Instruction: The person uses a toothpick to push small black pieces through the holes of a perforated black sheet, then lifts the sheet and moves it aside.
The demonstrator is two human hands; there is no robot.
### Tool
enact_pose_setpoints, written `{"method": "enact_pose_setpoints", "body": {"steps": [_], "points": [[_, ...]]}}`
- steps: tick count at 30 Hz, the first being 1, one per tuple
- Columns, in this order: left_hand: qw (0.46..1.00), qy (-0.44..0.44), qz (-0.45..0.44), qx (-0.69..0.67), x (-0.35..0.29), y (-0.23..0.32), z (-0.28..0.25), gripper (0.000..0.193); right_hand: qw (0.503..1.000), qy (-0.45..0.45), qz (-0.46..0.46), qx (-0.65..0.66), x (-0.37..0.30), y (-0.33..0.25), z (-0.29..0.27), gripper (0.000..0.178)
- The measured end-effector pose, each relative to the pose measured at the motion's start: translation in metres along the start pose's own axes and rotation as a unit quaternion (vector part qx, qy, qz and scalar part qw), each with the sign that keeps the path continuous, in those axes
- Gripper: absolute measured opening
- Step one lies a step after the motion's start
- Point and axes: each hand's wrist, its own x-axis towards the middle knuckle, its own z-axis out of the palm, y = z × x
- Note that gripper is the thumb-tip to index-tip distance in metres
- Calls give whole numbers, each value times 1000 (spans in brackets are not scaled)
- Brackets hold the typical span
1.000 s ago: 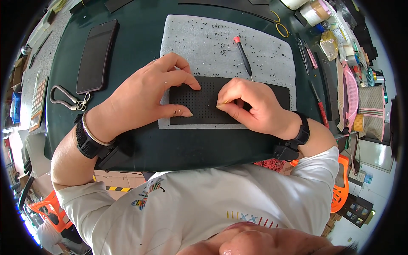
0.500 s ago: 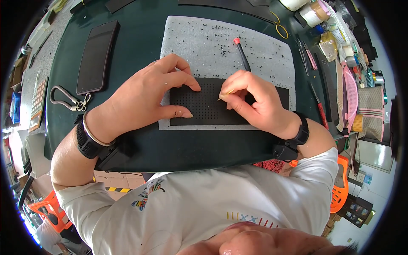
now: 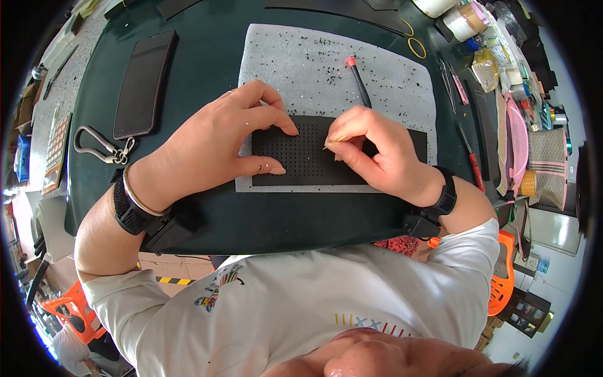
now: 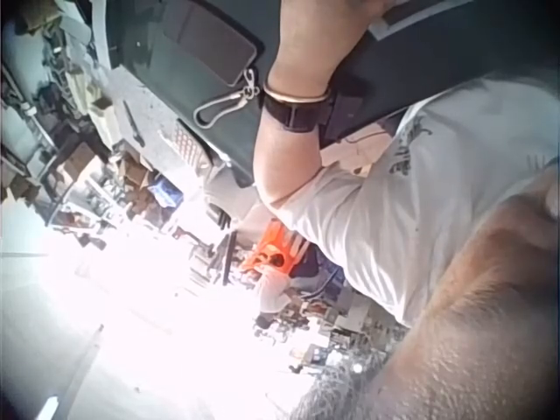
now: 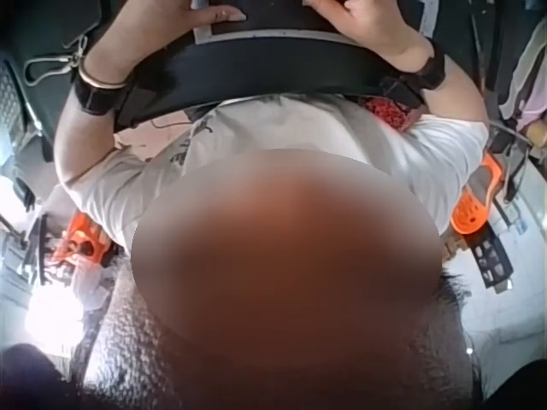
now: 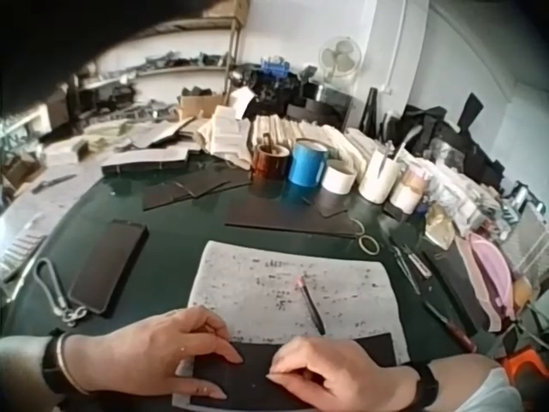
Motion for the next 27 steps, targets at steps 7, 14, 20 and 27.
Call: {"method": "enact_pose_setpoints", "body": {"steps": [7,14,20,27], "points": [[1000,-1,0,1,0,0,0,50,1000,2,26,-7,1,-1,0,15],[1000,3,3,4,0,0,1,50,998,16,59,17,2,2,0,15],[1000,4,-1,-2,-1,-1,1,50,998,26,49,3,4,4,2,14],[1000,3,0,-1,0,0,1,49,997,25,68,9,4,6,0,12]]}}
